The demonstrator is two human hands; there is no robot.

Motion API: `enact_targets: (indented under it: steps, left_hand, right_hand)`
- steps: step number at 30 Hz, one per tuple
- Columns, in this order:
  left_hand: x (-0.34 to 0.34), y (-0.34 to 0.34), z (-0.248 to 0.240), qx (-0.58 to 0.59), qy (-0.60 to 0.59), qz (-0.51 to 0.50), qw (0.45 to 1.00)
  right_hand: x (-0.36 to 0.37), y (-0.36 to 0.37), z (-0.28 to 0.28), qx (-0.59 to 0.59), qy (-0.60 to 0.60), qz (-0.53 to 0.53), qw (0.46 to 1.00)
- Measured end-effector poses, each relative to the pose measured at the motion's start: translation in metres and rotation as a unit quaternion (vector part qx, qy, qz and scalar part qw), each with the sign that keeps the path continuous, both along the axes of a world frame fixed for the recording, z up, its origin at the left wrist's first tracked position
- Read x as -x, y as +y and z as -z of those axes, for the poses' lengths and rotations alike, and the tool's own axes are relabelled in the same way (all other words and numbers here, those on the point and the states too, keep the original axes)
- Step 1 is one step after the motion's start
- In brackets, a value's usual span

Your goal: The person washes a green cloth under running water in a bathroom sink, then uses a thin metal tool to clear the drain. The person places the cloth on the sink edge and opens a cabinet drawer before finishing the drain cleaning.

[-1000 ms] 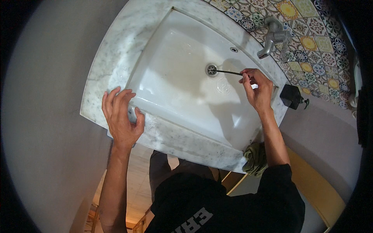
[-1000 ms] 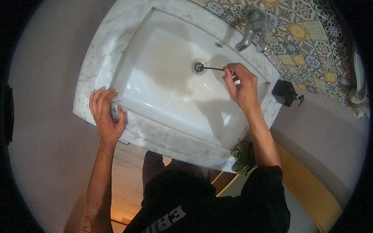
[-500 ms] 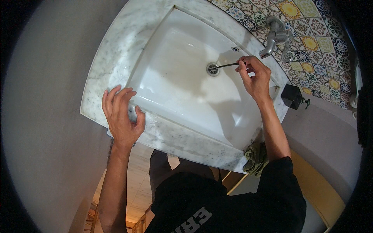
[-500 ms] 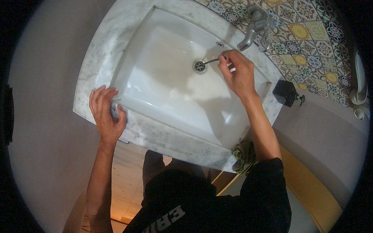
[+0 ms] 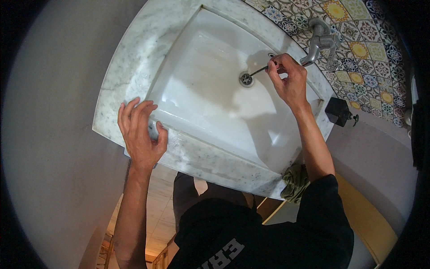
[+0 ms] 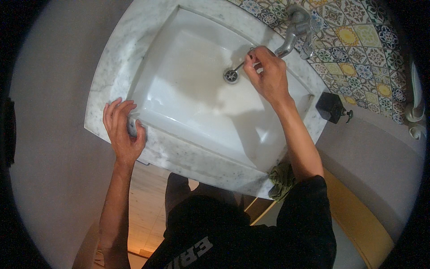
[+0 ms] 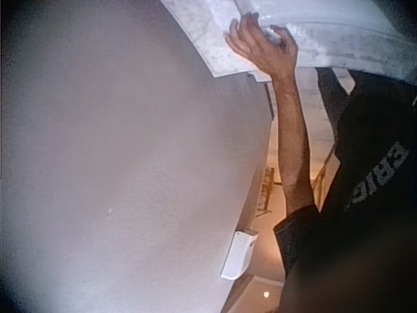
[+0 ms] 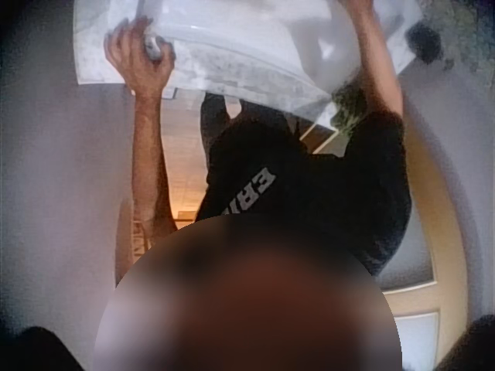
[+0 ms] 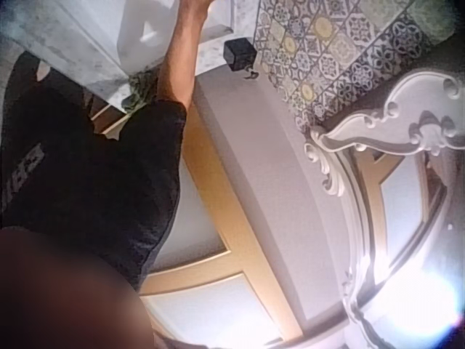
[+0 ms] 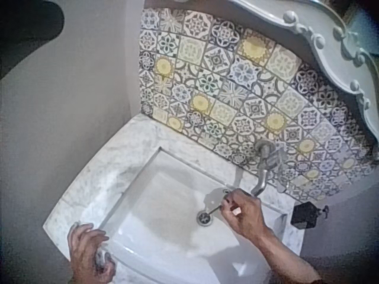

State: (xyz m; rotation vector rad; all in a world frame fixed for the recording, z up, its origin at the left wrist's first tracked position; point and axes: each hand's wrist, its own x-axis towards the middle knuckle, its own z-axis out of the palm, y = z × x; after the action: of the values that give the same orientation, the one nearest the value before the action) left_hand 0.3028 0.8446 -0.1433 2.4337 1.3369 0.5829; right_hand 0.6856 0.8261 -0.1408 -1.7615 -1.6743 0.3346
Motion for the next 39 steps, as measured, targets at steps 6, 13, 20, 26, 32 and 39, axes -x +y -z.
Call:
enact_targets:
  steps: [6, 13, 20, 26, 32, 39]
  left_hand:
    - [0.000, 0.000, 0.001, -0.003, -0.001, 0.003, 1.000]
    - [0.000, 0.000, -0.001, 0.003, 0.000, -0.002, 1.000]
    - [0.000, 0.001, -0.001, -0.001, -0.003, 0.002, 1.000]
    - [0.000, 0.000, 0.000, 0.002, 0.001, -0.002, 1.000]
    - [0.000, 0.000, 0.000, 0.004, -0.005, 0.000, 1.000]
    - [0.001, 0.000, 0.002, 0.000, 0.000, 0.000, 1.000]
  right_hand:
    - [0.001, 0.003, -0.001, -0.006, 0.005, 0.009, 1.000]
    - [0.007, -0.008, 0.004, 0.027, 0.012, 0.002, 1.000]
    - [0.005, -0.005, 0.014, 0.021, -0.015, -0.022, 0.999]
    - [0.004, -0.003, 0.000, 0.004, -0.003, -0.012, 1.000]
    - [-0.001, -0.003, -0.002, -0.011, -0.013, -0.007, 1.000]
    - [0.001, -0.004, 0.003, -0.002, 0.001, 0.007, 1.000]
